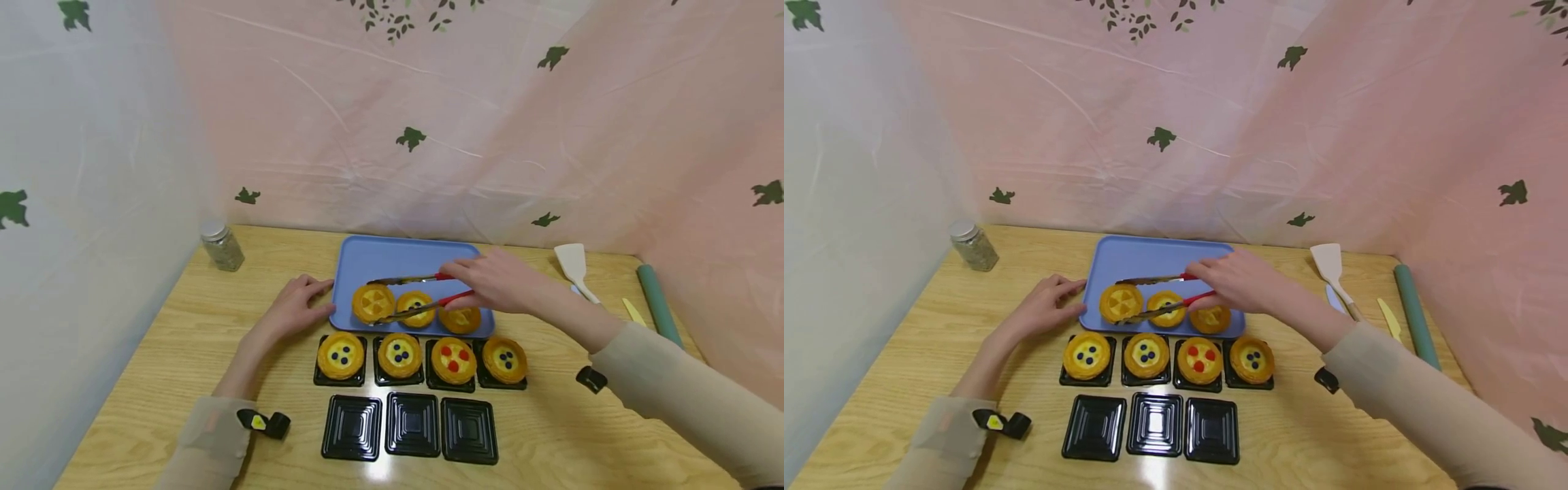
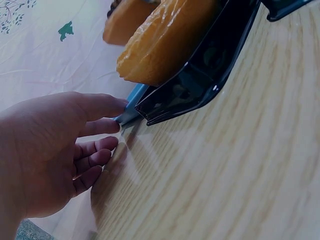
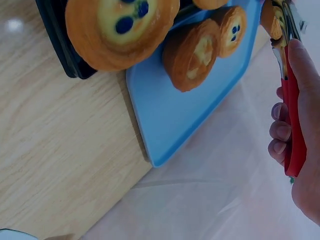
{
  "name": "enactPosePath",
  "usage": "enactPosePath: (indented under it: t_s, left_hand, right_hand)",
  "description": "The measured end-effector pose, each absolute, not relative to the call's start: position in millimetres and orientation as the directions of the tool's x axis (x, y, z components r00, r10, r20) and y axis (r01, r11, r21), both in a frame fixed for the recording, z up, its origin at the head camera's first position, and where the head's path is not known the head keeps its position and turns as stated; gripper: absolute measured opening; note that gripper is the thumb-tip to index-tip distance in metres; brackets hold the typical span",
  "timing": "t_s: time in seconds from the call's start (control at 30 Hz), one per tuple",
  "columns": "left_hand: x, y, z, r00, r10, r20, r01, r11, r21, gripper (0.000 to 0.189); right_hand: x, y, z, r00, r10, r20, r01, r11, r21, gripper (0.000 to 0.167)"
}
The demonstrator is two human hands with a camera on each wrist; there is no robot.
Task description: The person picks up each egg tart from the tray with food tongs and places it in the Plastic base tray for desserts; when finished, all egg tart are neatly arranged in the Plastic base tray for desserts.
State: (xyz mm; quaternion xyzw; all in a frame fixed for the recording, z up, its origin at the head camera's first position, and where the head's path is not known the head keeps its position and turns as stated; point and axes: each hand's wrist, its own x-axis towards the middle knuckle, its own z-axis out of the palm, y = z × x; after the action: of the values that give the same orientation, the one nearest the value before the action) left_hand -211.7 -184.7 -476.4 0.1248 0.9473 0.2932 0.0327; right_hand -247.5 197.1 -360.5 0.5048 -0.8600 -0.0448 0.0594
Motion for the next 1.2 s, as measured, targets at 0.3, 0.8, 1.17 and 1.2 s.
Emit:
enactPosePath:
  t_s: [0.3,0.8,1.17,1.2]
  left_hand:
    - [-211.8,-186.1,-477.3,-0.963,0.268,0.021,0.234,0.797,0.557,0.056]
    - [-210.7,-188.1,-477.6,-0.961,0.275,0.031,0.245,0.796,0.554,0.055]
    - [-213.0,-185.9,-479.2,-0.962,0.271,0.031,0.241,0.793,0.559,0.057]
    - [-213.1,-186.0,-479.2,-0.962,0.272,0.031,0.242,0.794,0.558,0.057]
  right_hand:
    - [-209.8,204.6,-348.5,-0.445,-0.892,0.081,-0.875,0.452,0.173,0.057]
    - [-163.0,195.2,-370.4,-0.309,-0.95,0.052,-0.939,0.313,0.143,0.06]
    - [-154.3,188.9,-387.9,-0.283,-0.958,0.052,-0.955,0.286,0.074,0.055]
    - [-153.7,188.1,-388.7,-0.28,-0.959,0.048,-0.956,0.283,0.073,0.055]
